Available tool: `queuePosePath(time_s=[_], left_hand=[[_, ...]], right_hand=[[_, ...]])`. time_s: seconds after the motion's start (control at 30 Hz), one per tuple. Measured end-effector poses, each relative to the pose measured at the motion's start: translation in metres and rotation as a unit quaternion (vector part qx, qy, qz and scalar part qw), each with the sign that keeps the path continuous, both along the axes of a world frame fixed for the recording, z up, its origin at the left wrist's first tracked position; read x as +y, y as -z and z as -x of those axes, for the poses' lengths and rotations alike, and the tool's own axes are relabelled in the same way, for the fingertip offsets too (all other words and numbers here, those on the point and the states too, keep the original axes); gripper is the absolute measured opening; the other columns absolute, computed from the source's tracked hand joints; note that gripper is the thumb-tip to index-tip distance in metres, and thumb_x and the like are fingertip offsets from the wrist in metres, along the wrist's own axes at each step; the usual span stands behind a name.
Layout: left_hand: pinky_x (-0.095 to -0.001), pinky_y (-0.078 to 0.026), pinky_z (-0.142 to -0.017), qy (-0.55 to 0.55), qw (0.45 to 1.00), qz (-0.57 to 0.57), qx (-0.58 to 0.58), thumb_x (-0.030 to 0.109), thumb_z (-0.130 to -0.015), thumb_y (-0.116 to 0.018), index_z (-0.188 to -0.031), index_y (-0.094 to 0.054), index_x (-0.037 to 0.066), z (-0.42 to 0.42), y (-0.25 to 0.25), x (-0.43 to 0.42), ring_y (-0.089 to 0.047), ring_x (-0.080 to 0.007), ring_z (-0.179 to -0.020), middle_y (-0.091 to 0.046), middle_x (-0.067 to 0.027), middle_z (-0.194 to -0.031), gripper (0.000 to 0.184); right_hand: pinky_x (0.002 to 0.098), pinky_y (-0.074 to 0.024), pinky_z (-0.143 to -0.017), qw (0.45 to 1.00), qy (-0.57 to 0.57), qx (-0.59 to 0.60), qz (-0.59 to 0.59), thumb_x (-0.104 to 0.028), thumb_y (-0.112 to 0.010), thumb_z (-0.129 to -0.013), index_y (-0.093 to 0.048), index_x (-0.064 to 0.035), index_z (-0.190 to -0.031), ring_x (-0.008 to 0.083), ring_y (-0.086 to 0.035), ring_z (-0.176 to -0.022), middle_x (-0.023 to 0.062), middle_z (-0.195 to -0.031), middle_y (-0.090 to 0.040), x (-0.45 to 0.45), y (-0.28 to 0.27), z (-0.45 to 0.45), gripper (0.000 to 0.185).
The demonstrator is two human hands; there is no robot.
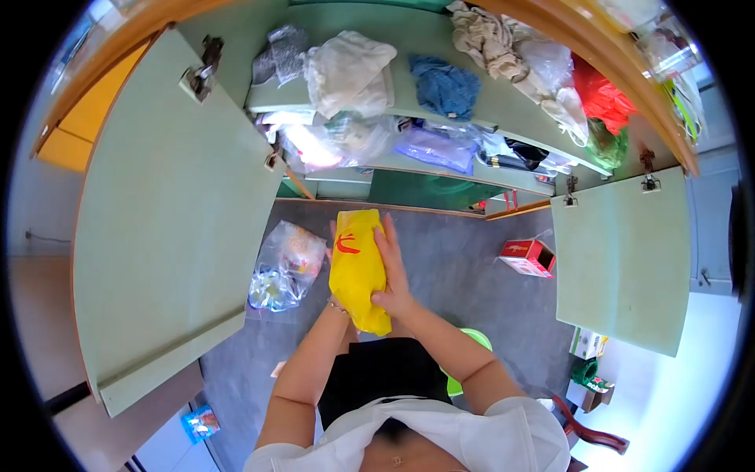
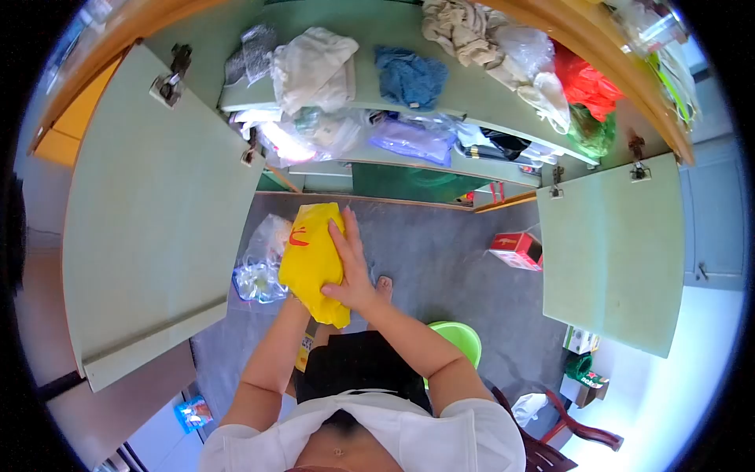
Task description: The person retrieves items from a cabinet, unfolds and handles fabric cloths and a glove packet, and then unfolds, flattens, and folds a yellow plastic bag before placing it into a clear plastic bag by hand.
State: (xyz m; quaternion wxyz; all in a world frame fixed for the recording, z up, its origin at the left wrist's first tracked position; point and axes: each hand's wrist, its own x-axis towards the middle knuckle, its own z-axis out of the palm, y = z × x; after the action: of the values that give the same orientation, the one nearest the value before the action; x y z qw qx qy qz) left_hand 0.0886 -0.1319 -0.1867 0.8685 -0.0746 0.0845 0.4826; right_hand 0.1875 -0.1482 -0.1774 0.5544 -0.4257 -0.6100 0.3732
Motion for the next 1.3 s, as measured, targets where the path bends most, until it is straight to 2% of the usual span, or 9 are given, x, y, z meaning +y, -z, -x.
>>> queuePosePath(time_s=[0.47, 0.6, 0.7, 0.83, 0.93, 1.0, 1.1, 1.23, 1.3], left_hand=[[-0.0406, -0.036, -0.091, -0.142, 0.946, 0.071, 0.281, 0.052, -0.077, -0.043, -0.124, -0.035, 0.01, -0.021, 0.061, -0.049, -0.046, -0.0282, -0.108, -0.045, -0.0117, -0.12, 0.063], [-0.041, -0.036, -0.09, -0.15, 0.949, 0.098, 0.26, 0.05, -0.077, -0.046, -0.125, -0.034, 0.01, 0.0, 0.097, -0.051, -0.046, -0.0284, -0.108, -0.044, -0.0121, -0.121, 0.063], [-0.0414, -0.036, -0.089, -0.122, 0.961, 0.101, 0.226, 0.048, -0.076, -0.048, -0.125, -0.033, 0.011, 0.028, 0.129, -0.052, -0.046, -0.0285, -0.108, -0.043, -0.0124, -0.121, 0.063], [-0.0418, -0.037, -0.088, -0.063, 0.973, 0.099, 0.196, 0.046, -0.075, -0.05, -0.126, -0.032, 0.011, 0.06, 0.181, -0.056, -0.046, -0.0287, -0.107, -0.042, -0.0128, -0.122, 0.064], [-0.0421, -0.037, -0.088, -0.041, 0.966, 0.116, 0.229, 0.044, -0.075, -0.052, -0.126, -0.031, 0.012, 0.068, 0.236, -0.057, -0.045, -0.0288, -0.107, -0.042, -0.0131, -0.123, 0.064], [-0.0423, -0.037, -0.087, -0.05, 0.943, 0.129, 0.303, 0.043, -0.075, -0.053, -0.126, -0.031, 0.012, 0.071, 0.28, -0.052, -0.045, -0.0289, -0.107, -0.041, -0.0133, -0.123, 0.065], [-0.0426, -0.037, -0.087, -0.094, 0.805, 0.093, 0.579, 0.042, -0.074, -0.055, -0.127, -0.03, 0.012, 0.089, 0.355, -0.047, -0.045, -0.029, -0.107, -0.04, -0.0136, -0.124, 0.065], [-0.043, -0.038, -0.086, 0.027, 0.34, 0.082, 0.936, 0.04, -0.073, -0.058, -0.127, -0.029, 0.013, 0.174, 0.429, -0.052, -0.045, -0.0292, -0.107, -0.04, -0.0141, -0.124, 0.067], [-0.0425, -0.037, -0.086, 0.189, 0.315, 0.193, 0.91, 0.039, -0.069, -0.062, -0.128, -0.026, 0.012, 0.201, 0.412, -0.05, -0.045, -0.0287, -0.108, -0.039, -0.0142, -0.124, 0.074]], right_hand=[[0.0459, -0.016, -0.1, 0.997, -0.012, -0.022, 0.068, -0.067, -0.036, -0.071, -0.019, -0.0091, -0.134, 0.0399, -0.017, -0.124, 0.0251, -0.136, -0.009, -0.035, 0.036, 0.009, 0.087], [0.0401, -0.0155, -0.101, 0.962, -0.033, -0.267, 0.05, -0.06, -0.037, -0.077, -0.019, -0.0052, -0.133, 0.0374, -0.017, -0.125, 0.0242, -0.136, -0.012, -0.027, 0.058, 0.002, 0.08], [0.0352, -0.0149, -0.103, 0.923, -0.17, 0.158, 0.308, -0.047, -0.043, -0.081, -0.017, -0.0033, -0.133, 0.034, -0.017, -0.126, 0.0215, -0.136, -0.015, -0.007, 0.106, 0.006, 0.072], [0.0366, -0.0145, -0.103, 0.898, -0.154, -0.231, 0.34, -0.026, -0.062, -0.076, -0.012, -0.0055, -0.133, 0.0273, -0.017, -0.127, 0.0154, -0.135, -0.022, 0.007, 0.164, -0.002, 0.078], [0.0378, -0.026, -0.1, 0.76, -0.244, 0.195, 0.57, -0.017, -0.069, -0.07, -0.021, -0.0069, -0.13, 0.026, -0.032, -0.12, 0.0129, -0.127, -0.035, 0.008, 0.206, 0.014, 0.078], [0.0373, -0.0334, -0.094, 0.72, -0.244, 0.283, 0.585, -0.016, -0.069, -0.069, -0.03, -0.0071, -0.126, 0.0245, -0.04, -0.112, 0.011, -0.119, -0.043, 0.003, 0.234, 0.025, 0.07], [0.0354, -0.0402, -0.087, 0.721, -0.222, 0.319, 0.573, -0.017, -0.07, -0.069, -0.041, -0.0048, -0.117, 0.0213, -0.049, -0.102, 0.0086, -0.109, -0.052, 0.005, 0.274, 0.037, 0.058], [0.0337, -0.0446, -0.081, 0.733, -0.099, 0.357, 0.57, -0.015, -0.069, -0.07, -0.047, -0.0029, -0.111, 0.0211, -0.054, -0.094, 0.008, -0.102, -0.056, 0.035, 0.331, 0.037, 0.047], [0.0341, -0.0456, -0.079, 0.764, -0.08, 0.354, 0.534, -0.014, -0.067, -0.072, -0.046, -0.0035, -0.112, 0.0207, -0.055, -0.093, 0.0078, -0.103, -0.055, 0.055, 0.369, 0.03, 0.047]])
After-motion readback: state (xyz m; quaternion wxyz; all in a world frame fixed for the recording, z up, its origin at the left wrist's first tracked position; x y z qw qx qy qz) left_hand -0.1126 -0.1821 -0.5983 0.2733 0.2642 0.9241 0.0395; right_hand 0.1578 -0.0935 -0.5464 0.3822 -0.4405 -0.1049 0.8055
